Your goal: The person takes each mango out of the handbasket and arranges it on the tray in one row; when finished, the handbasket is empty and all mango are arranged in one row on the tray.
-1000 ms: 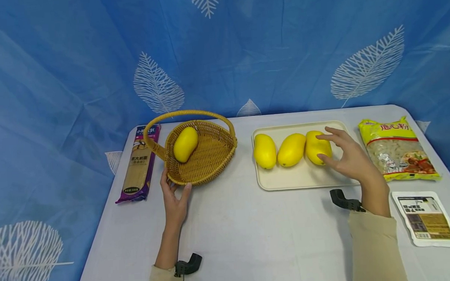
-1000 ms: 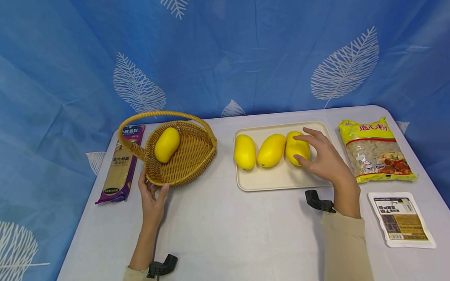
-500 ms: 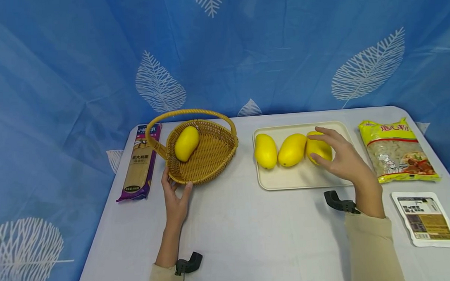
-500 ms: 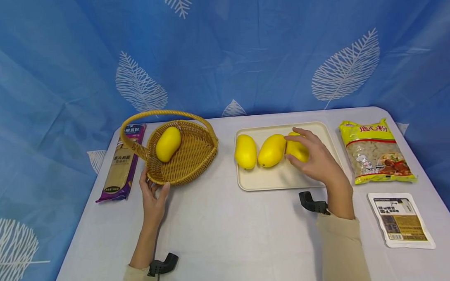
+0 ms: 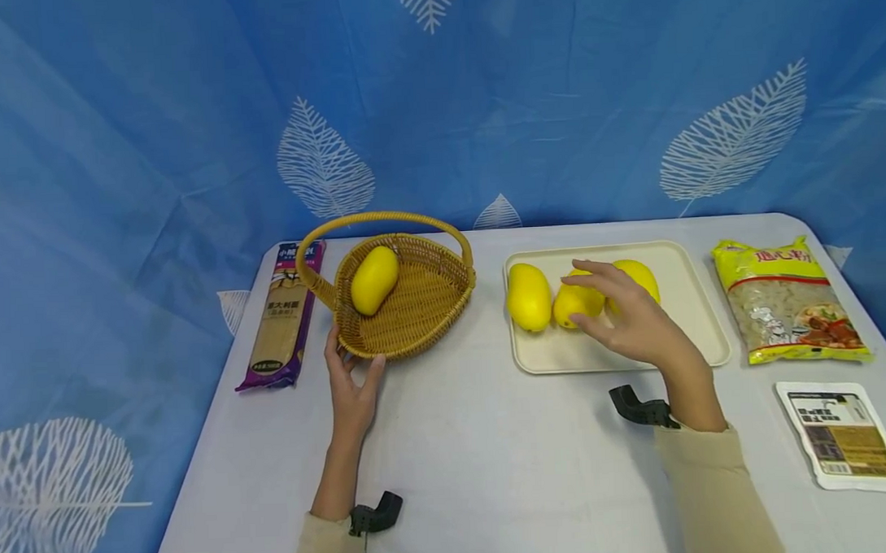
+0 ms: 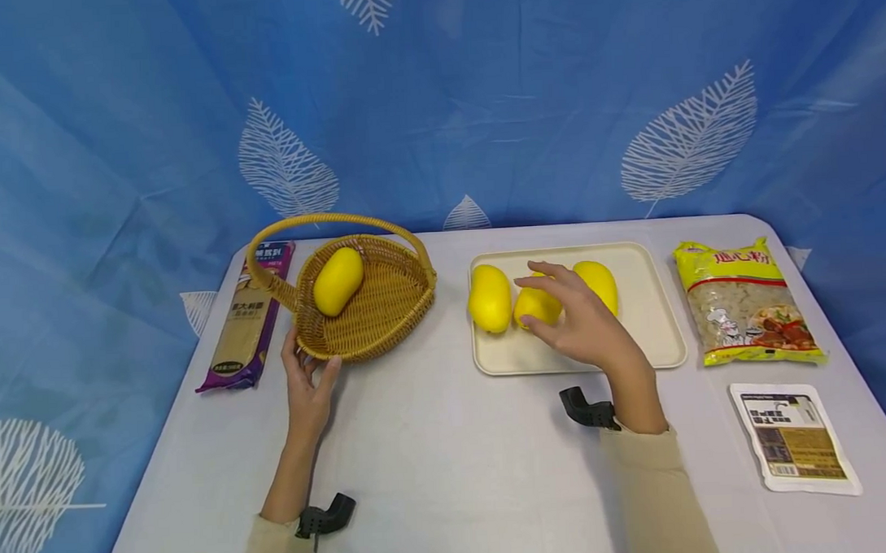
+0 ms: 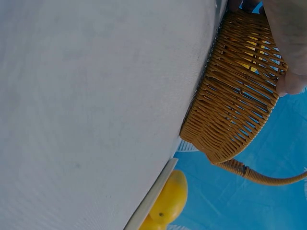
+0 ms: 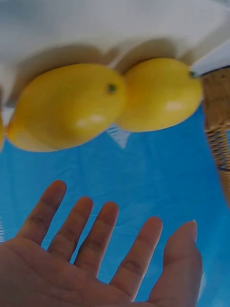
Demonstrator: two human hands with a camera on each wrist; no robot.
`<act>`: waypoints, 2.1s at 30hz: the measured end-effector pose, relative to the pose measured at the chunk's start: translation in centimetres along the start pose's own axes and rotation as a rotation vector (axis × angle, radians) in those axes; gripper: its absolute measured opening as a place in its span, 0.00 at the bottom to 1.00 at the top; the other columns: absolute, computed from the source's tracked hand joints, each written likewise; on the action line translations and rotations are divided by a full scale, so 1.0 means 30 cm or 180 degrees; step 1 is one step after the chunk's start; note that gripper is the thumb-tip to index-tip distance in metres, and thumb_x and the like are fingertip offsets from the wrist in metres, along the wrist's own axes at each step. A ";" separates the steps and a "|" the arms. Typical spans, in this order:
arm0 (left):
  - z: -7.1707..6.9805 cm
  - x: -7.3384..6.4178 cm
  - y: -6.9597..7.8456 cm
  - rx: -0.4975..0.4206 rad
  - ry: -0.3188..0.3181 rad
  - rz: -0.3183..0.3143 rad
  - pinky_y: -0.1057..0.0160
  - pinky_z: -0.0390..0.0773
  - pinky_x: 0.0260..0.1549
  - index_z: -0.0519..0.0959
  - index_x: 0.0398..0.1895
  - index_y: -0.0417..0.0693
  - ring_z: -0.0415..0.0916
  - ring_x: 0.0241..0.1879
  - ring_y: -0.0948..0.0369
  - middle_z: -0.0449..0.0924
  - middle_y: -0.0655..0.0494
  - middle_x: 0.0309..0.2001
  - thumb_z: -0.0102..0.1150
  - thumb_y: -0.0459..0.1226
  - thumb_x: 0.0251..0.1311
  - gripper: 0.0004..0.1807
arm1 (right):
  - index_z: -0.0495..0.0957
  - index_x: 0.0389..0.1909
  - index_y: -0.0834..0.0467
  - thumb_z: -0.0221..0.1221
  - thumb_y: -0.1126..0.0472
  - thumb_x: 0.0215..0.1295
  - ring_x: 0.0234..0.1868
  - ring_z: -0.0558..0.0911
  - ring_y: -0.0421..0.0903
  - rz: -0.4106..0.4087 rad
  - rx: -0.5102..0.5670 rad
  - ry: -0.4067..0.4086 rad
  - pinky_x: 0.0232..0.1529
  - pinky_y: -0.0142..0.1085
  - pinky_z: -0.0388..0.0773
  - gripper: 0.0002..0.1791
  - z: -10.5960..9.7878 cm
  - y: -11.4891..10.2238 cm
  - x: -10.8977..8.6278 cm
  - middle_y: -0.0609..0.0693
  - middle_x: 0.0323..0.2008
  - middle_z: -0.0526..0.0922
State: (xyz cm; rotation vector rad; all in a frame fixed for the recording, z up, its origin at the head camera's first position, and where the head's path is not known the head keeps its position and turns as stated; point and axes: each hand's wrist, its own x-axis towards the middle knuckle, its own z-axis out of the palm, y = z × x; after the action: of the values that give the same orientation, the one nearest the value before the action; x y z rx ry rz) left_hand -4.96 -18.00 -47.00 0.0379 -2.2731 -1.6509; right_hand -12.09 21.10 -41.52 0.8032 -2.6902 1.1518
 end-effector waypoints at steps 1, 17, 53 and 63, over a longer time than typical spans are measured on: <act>0.000 0.000 -0.001 -0.0005 -0.0002 0.0006 0.56 0.63 0.63 0.44 0.75 0.33 0.57 0.67 0.38 0.49 0.32 0.73 0.58 0.28 0.63 0.43 | 0.77 0.58 0.57 0.69 0.66 0.56 0.67 0.66 0.64 -0.0031 -0.0009 -0.0017 0.62 0.65 0.64 0.27 0.013 -0.014 0.007 0.62 0.66 0.69; 0.000 0.000 -0.001 -0.0005 0.0008 -0.0053 0.44 0.62 0.64 0.44 0.75 0.34 0.58 0.67 0.38 0.49 0.33 0.73 0.58 0.29 0.64 0.43 | 0.75 0.62 0.53 0.63 0.57 0.66 0.69 0.67 0.52 -0.0505 0.0342 -0.0581 0.67 0.53 0.67 0.24 0.274 -0.202 0.146 0.55 0.67 0.70; -0.009 0.015 0.006 0.0031 -0.0054 -0.0102 0.42 0.61 0.66 0.43 0.76 0.35 0.55 0.69 0.39 0.45 0.35 0.75 0.58 0.30 0.65 0.43 | 0.63 0.72 0.49 0.58 0.47 0.69 0.75 0.59 0.54 -0.0055 0.0462 -0.1189 0.72 0.52 0.60 0.33 0.544 -0.268 0.570 0.57 0.75 0.56; -0.010 0.019 0.001 0.0054 -0.0084 -0.0076 0.42 0.61 0.66 0.42 0.76 0.34 0.54 0.70 0.38 0.44 0.34 0.75 0.58 0.31 0.65 0.44 | 0.58 0.75 0.40 0.59 0.45 0.68 0.79 0.47 0.52 0.0013 0.0400 -0.1551 0.74 0.53 0.53 0.36 0.580 -0.255 0.627 0.52 0.79 0.45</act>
State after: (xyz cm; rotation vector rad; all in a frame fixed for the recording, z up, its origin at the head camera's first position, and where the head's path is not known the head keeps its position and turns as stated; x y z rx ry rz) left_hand -5.40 -18.37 -46.75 0.0475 -2.3150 -1.6535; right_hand -22.44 -3.47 -43.36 1.2416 -3.0151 1.2756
